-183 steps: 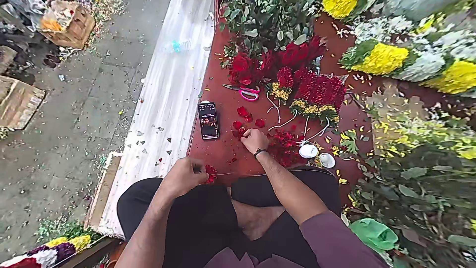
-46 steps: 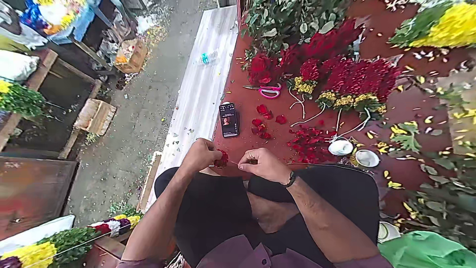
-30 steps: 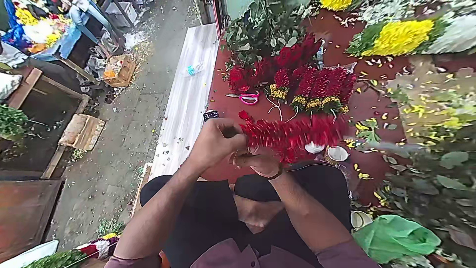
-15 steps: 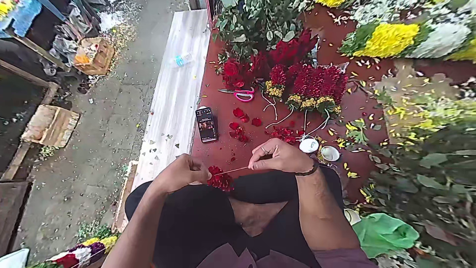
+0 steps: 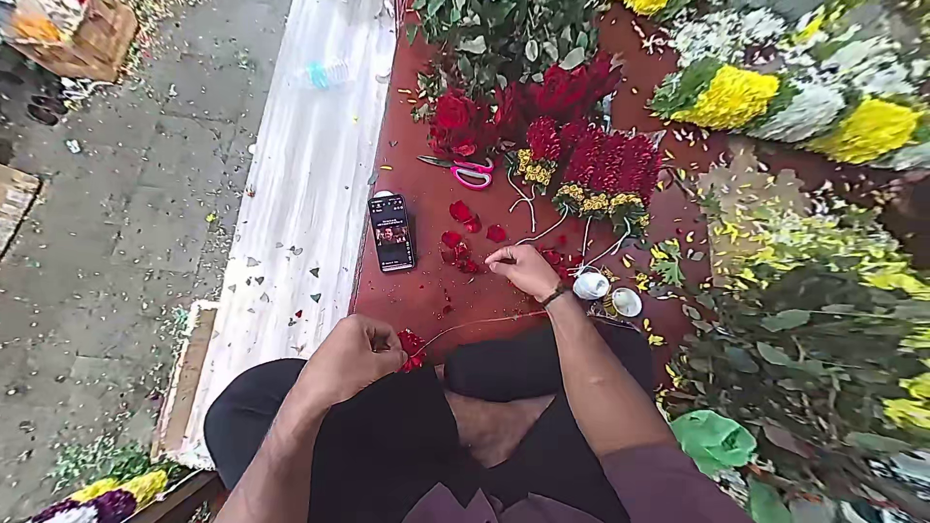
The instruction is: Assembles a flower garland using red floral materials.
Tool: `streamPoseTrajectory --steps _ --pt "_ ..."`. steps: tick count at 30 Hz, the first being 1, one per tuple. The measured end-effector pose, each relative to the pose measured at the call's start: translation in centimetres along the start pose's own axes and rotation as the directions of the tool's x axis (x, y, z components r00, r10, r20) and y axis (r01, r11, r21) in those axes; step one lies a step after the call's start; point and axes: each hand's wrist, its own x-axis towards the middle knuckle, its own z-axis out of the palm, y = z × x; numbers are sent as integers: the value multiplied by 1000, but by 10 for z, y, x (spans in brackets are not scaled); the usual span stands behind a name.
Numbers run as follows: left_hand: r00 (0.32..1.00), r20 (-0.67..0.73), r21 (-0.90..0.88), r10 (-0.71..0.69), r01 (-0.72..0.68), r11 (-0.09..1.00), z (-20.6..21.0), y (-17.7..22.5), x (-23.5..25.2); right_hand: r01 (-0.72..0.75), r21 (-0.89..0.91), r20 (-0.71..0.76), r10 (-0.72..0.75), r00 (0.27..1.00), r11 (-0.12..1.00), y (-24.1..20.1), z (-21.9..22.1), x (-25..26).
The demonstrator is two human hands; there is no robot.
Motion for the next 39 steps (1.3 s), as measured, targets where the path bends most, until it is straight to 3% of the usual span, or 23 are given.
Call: streamPoseTrajectory --steps 2,8,13,17,23,30,39 --pt "1000 7 52 -15 14 999 1 0 3 -70 -127 -131 53 990 989 11 11 30" --pt "999 3 112 -48 47 993 5 -6 7 3 -313 -152 -53 987 950 17 46 77" --pt "1000 -5 77 -25 25 997 3 -5 6 -1 78 -226 19 974 997 10 37 72" --pt "999 14 86 -29 28 996 4 -3 7 -46 301 -164 100 981 952 5 28 59" --pt "1000 5 59 -22 22 998 4 -4 7 -140 340 -105 186 977 930 3 33 58" --pt "1000 0 56 -8 8 998 3 -5 7 -91 224 -167 130 977 970 9 32 61" --pt "1000 6 75 -25 24 997 3 -5 6 -74 238 -157 114 981 969 6 31 61"
